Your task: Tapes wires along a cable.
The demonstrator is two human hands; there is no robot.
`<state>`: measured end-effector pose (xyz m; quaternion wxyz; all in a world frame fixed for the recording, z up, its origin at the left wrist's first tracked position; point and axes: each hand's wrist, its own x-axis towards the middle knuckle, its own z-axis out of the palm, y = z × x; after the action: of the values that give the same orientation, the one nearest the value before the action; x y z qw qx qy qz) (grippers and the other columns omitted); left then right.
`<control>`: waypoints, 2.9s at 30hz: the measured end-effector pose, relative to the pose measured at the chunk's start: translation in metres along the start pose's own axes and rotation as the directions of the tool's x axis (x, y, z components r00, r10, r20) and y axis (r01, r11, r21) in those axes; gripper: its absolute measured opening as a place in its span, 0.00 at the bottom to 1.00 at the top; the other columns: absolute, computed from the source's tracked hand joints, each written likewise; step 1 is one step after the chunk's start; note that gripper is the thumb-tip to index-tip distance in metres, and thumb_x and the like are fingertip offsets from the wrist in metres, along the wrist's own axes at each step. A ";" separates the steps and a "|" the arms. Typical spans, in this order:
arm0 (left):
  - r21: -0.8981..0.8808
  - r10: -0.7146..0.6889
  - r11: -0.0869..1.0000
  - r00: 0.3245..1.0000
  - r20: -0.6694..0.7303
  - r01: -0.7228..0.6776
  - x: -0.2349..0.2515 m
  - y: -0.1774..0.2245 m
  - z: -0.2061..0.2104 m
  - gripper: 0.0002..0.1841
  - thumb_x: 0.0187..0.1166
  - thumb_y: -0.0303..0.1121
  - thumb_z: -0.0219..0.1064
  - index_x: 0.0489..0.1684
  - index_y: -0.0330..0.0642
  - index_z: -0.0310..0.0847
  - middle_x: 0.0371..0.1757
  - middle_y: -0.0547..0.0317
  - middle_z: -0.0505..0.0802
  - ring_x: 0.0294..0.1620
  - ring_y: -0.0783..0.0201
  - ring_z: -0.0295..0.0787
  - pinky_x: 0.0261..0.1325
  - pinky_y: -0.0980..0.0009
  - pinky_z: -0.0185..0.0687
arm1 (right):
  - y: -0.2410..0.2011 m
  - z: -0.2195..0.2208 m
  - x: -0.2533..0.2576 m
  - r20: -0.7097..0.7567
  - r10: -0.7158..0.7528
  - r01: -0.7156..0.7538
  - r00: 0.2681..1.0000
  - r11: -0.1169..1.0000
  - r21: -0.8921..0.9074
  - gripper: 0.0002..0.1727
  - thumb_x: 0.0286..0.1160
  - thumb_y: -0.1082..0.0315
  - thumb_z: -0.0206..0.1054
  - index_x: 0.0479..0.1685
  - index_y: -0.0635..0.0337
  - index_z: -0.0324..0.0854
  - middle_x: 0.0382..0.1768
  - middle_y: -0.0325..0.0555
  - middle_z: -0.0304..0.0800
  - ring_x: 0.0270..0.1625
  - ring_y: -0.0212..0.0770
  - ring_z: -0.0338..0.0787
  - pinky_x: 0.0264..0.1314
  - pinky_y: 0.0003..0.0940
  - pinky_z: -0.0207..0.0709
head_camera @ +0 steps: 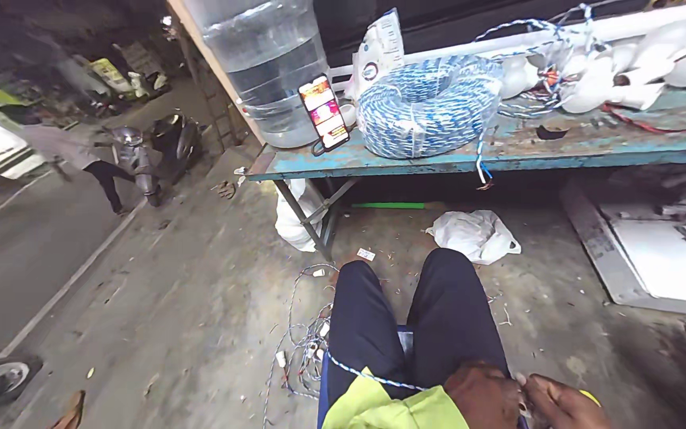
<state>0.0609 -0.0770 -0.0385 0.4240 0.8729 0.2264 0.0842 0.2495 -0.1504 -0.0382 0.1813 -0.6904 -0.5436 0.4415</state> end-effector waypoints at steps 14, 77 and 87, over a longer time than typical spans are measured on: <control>-0.661 -0.357 0.725 0.927 -0.116 0.196 -0.003 0.002 -0.006 0.11 0.83 0.31 0.66 0.48 0.33 0.93 0.42 0.54 0.97 0.44 0.70 0.93 0.56 0.65 0.89 | 0.021 -0.020 0.011 -0.063 -0.427 0.429 0.902 0.870 0.244 0.15 0.69 0.49 0.77 0.33 0.50 0.90 0.33 0.32 0.90 0.39 0.28 0.87 0.43 0.28 0.82; -0.704 -0.292 0.688 0.955 -0.043 0.179 0.001 0.001 -0.006 0.16 0.85 0.23 0.57 0.65 0.33 0.86 0.49 0.50 0.95 0.40 0.67 0.94 0.51 0.68 0.91 | -0.184 -0.271 0.203 -0.641 -0.316 -0.046 0.700 0.875 -0.482 0.17 0.81 0.58 0.66 0.46 0.63 0.92 0.53 0.69 0.90 0.62 0.69 0.87 0.63 0.72 0.75; -0.901 -0.137 0.393 0.981 0.139 0.183 -0.002 -0.004 -0.012 0.11 0.79 0.26 0.62 0.51 0.34 0.90 0.43 0.62 0.95 0.41 0.74 0.88 0.46 0.76 0.82 | -0.097 -0.065 -0.014 -0.465 -0.260 0.509 0.846 0.655 0.559 0.10 0.83 0.70 0.65 0.54 0.62 0.88 0.35 0.42 0.96 0.30 0.34 0.93 0.38 0.29 0.91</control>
<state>0.0542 -0.0674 -0.0341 0.8402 0.4781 0.2179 0.1341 0.2445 -0.1146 0.0740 0.5972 -0.5120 -0.4453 0.4276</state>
